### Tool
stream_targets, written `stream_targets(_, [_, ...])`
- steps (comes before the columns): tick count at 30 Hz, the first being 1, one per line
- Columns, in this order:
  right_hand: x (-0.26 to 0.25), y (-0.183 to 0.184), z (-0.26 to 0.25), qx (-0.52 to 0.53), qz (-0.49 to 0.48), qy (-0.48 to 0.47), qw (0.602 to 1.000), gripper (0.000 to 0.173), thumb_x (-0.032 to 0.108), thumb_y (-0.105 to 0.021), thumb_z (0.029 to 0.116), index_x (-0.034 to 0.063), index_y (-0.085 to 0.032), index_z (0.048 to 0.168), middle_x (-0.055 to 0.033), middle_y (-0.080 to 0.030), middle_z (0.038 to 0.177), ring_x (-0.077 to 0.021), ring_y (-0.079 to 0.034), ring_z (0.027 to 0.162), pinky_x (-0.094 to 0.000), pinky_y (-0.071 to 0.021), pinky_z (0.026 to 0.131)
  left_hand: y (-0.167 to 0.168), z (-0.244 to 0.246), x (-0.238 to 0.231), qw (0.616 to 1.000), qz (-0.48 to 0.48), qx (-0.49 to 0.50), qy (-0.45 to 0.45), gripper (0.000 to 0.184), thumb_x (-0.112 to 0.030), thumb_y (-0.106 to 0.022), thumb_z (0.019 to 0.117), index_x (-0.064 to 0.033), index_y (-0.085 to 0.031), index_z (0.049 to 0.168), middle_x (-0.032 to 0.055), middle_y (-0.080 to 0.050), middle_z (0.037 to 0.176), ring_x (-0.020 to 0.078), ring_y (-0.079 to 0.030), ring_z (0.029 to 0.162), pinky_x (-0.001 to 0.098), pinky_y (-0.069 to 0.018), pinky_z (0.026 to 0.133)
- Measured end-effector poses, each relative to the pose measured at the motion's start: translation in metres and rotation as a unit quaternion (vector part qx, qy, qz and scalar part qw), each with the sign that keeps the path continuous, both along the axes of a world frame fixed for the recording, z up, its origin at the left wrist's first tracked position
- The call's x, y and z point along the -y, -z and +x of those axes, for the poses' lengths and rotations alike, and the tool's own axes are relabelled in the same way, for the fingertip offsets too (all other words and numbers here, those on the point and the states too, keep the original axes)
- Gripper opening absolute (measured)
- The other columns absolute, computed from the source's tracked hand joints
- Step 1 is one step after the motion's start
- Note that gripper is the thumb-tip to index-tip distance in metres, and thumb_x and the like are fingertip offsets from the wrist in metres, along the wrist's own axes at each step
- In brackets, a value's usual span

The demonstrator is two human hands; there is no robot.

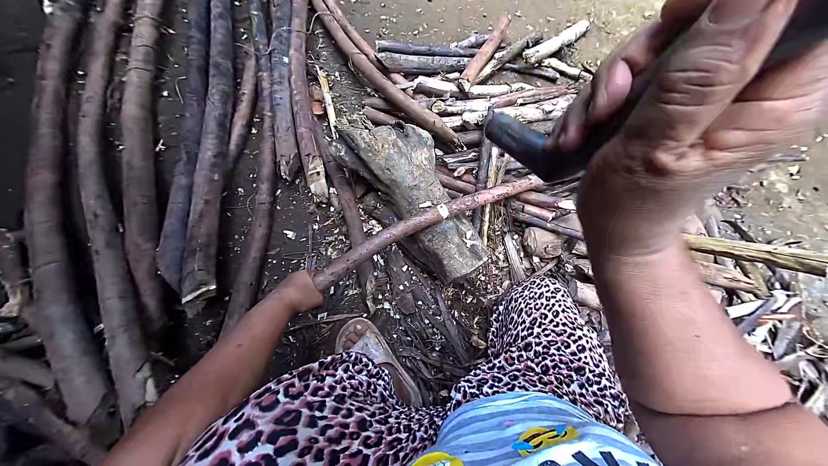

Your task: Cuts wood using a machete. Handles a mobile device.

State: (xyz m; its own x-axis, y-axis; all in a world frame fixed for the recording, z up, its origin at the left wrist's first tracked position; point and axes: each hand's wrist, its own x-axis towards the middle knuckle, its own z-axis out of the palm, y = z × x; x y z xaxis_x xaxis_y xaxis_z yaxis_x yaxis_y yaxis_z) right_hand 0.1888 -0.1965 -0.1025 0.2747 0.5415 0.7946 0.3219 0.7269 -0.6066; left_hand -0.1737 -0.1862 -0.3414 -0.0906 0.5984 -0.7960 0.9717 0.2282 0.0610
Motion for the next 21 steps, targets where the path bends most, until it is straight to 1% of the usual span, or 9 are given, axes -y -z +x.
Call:
stream_targets(3, [0.034,0.099,-0.001,0.143,-0.234,0.052,0.96,0.029,0.019,-0.047,0.1061,-0.0088,-0.05,0.113,-0.0063,-0.055,0.068,-0.0164,-0.057,0.055,-0.0371,-0.0541,0.053,-0.001,0.001,0.001,1.0,0.01,0.008,0.004,0.04,-0.012,-0.079,0.0886,0.0075,-0.063,0.12,0.0318,-0.066,0.117,0.0473,-0.064,0.111,0.0673,-0.0482,0.095])
stream_targets(4, [0.059,0.147,0.0,0.218,-0.385,0.046,0.896,0.033,0.022,-0.048,0.107,-0.0081,-0.051,0.119,-0.0136,-0.06,0.073,-0.0251,-0.062,0.061,-0.0437,-0.0558,0.059,-0.001,0.001,0.002,1.0,0.013,0.007,0.004,0.04,-0.012,-0.079,0.0889,0.0075,-0.063,0.12,0.0319,-0.066,0.117,0.0475,-0.064,0.111,0.0673,-0.0481,0.095])
stream_targets(6, [0.089,0.218,-0.001,0.275,-0.668,-0.029,0.691,0.042,0.03,-0.044,0.1105,-0.005,-0.051,0.133,-0.0253,-0.068,0.105,-0.0391,-0.07,0.1,-0.0558,-0.0539,0.091,0.0,-0.001,0.006,1.0,0.025,0.011,0.004,0.041,-0.012,-0.079,0.0893,0.0075,-0.063,0.122,0.0328,-0.066,0.118,0.049,-0.064,0.113,0.0686,-0.0471,0.097])
stream_targets(7, [0.088,0.232,-0.005,0.266,-0.736,-0.059,0.62,0.044,0.03,-0.042,0.111,-0.0038,-0.049,0.137,-0.0253,-0.067,0.116,-0.0376,-0.067,0.11,-0.0541,-0.0513,0.098,0.0,-0.002,0.004,0.999,0.044,0.015,0.004,0.04,-0.012,-0.079,0.0897,0.0067,-0.063,0.122,0.033,-0.066,0.117,0.05,-0.064,0.114,0.0701,-0.0468,0.097])
stream_targets(8, [0.086,0.232,-0.009,0.236,-0.767,-0.08,0.591,0.042,0.029,-0.041,0.1114,-0.0032,-0.05,0.137,-0.0237,-0.066,0.117,-0.0342,-0.067,0.109,-0.0504,-0.0512,0.098,-0.001,-0.003,0.004,0.998,0.06,0.013,0.006,0.039,-0.013,-0.077,0.0912,0.0052,-0.064,0.123,0.0328,-0.067,0.117,0.0506,-0.064,0.114,0.071,-0.0466,0.097])
stream_targets(12, [0.088,0.218,-0.019,-0.08,-0.756,-0.127,0.638,0.03,0.027,-0.037,0.114,0.0018,-0.052,0.11,-0.0017,-0.047,0.063,-0.0118,-0.048,0.044,-0.0272,-0.0488,0.044,0.003,-0.003,0.012,0.996,0.09,0.004,0.002,0.038,-0.01,-0.074,0.093,0.0021,-0.062,0.127,0.0322,-0.067,0.12,0.0511,-0.064,0.116,0.0718,-0.0466,0.098])
stream_targets(14, [0.091,0.213,-0.015,-0.153,-0.736,-0.133,0.646,0.032,0.028,-0.038,0.1139,0.0012,-0.054,0.108,0.0006,-0.046,0.06,-0.0096,-0.046,0.041,-0.0253,-0.0471,0.041,0.006,-0.002,0.016,0.996,0.09,0.007,0.0,0.041,-0.008,-0.073,0.0924,0.0022,-0.06,0.13,0.0329,-0.065,0.123,0.0514,-0.063,0.119,0.0714,-0.0462,0.099])
stream_targets(17, [0.088,0.195,0.005,-0.112,-0.703,-0.103,0.695,0.033,0.028,-0.04,0.1134,-0.0004,-0.057,0.109,-0.0007,-0.051,0.061,-0.0095,-0.049,0.044,-0.0256,-0.0486,0.044,0.014,-0.003,0.019,0.997,0.082,0.011,0.008,0.049,-0.01,-0.078,0.0904,0.0023,-0.058,0.134,0.0327,-0.064,0.126,0.0513,-0.061,0.122,0.0703,-0.0452,0.102])
stream_targets(21, [0.075,0.139,0.038,-0.116,-0.522,-0.087,0.841,0.029,0.024,-0.037,0.1123,0.0031,-0.057,0.111,0.0058,-0.052,0.061,-0.0037,-0.05,0.045,-0.0222,-0.0502,0.045,0.021,-0.005,0.017,0.997,0.073,0.0,0.008,0.048,-0.011,-0.079,0.0897,0.0028,-0.059,0.131,0.0323,-0.064,0.126,0.0507,-0.061,0.122,0.0698,-0.0454,0.103])
